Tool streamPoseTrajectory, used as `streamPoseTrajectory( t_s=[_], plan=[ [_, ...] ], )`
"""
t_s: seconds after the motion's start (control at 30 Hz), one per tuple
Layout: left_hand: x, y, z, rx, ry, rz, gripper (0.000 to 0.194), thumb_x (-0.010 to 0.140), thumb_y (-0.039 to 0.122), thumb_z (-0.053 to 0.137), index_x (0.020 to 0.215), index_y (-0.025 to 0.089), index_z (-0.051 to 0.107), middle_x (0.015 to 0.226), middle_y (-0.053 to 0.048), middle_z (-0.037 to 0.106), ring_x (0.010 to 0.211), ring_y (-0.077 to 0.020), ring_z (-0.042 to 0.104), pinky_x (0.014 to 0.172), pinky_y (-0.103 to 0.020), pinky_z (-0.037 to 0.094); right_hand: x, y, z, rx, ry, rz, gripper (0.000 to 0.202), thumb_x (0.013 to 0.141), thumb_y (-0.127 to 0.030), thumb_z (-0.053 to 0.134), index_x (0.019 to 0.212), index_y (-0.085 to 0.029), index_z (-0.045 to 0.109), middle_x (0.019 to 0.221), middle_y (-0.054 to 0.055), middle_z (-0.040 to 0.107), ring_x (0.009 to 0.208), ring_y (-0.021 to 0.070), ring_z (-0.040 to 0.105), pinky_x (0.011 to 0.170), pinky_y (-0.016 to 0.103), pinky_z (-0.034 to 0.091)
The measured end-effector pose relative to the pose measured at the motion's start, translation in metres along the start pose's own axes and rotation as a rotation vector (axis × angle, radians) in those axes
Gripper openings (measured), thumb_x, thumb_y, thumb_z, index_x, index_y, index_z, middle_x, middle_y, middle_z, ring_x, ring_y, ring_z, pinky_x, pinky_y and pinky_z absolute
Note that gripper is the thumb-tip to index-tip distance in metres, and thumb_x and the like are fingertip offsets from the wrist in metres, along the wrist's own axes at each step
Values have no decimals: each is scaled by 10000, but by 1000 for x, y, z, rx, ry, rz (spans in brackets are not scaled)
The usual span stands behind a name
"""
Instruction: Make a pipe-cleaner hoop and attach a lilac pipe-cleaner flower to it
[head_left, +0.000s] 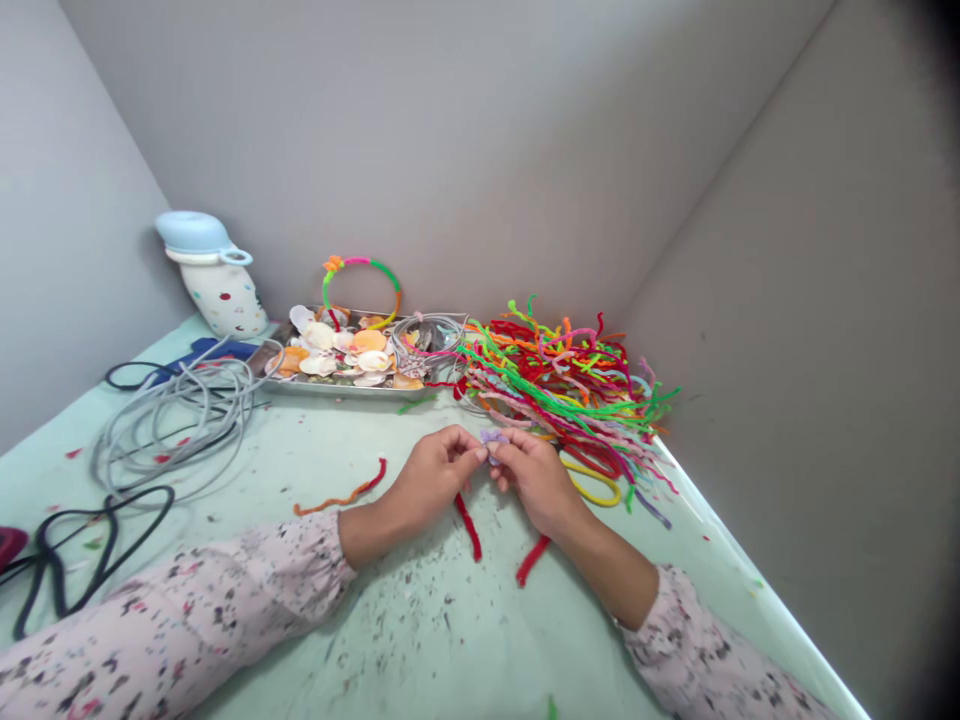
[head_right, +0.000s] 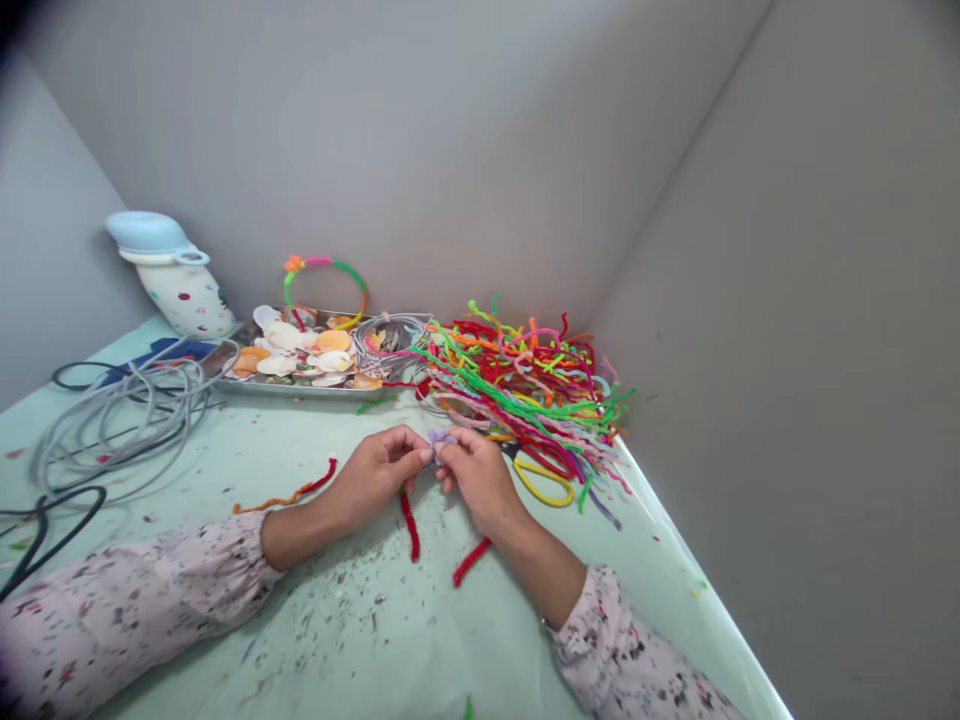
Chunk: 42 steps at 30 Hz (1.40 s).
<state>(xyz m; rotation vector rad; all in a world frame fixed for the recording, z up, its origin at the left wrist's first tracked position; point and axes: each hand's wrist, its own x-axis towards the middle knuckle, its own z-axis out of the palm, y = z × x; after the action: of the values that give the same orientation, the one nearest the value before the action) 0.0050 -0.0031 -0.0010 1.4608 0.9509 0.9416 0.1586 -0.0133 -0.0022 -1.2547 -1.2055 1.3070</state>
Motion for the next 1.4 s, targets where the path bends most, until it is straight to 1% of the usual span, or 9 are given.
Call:
streamPoseTrajectory(
  t_s=[0.23,0.43,0.57,0.67,0.73,0.93,1.07,1.2,1.4],
  plan=[
    [4,2,-4,-78,31,-33,229,838,378,558,800,152,565,525,50,482,451,-78,415,449,-200,302,-2,-1,-1,-91,-58,-20,190,771,-337,593,871,-177,609,614,-35,574,489,90,498,467,208,410],
    [6,-6,-4,-90,17,4,185,816,333,591,790,156,545,529,64,449,451,-69,380,457,-199,291,-4,-3,1,-118,-37,-11,160,766,-335,594,798,-179,586,571,-48,555,451,83,482,448,212,388],
    [2,0,-2,-89,6,44,156,828,303,567,789,158,526,568,60,444,496,-73,373,496,-200,305,-3,-5,1,35,-82,54,157,715,-307,640,720,-169,566,557,-44,540,441,67,461,413,185,355],
    [-2,5,-2,-28,1,140,135,844,285,546,808,158,517,650,41,468,592,-88,416,564,-206,343,-3,-6,2,243,-120,107,181,674,-302,672,719,-160,569,579,-41,532,458,53,451,400,158,331],
    [-4,5,-3,19,-4,177,127,859,280,529,822,160,513,682,35,472,629,-93,428,590,-208,353,-4,-7,2,281,-128,119,188,663,-304,677,721,-161,568,578,-41,530,459,52,448,398,155,324],
    [-3,-1,-4,52,4,131,207,846,351,560,939,167,537,746,10,548,643,-112,485,578,-217,375,-8,-9,5,-126,-83,24,113,723,-286,590,698,-187,542,499,-60,531,410,76,450,418,198,359],
    [-2,-1,-5,121,29,137,177,830,331,569,823,154,561,706,5,553,640,-118,491,586,-222,380,-12,-7,8,-276,-72,-34,90,731,-265,566,687,-201,521,489,-63,525,415,89,453,430,213,375],
    [-1,2,-6,111,17,143,168,837,312,552,797,150,574,683,9,548,629,-116,484,582,-221,377,-12,-8,7,-269,-92,-33,108,741,-285,570,688,-201,530,495,-61,528,419,89,459,428,210,375],
    [3,7,-9,-51,-89,105,232,807,362,603,754,139,574,651,9,535,609,-108,476,577,-223,379,-11,-12,-1,-29,-241,71,151,722,-314,623,718,-171,571,545,-47,556,443,72,483,411,180,370]
  ],
)
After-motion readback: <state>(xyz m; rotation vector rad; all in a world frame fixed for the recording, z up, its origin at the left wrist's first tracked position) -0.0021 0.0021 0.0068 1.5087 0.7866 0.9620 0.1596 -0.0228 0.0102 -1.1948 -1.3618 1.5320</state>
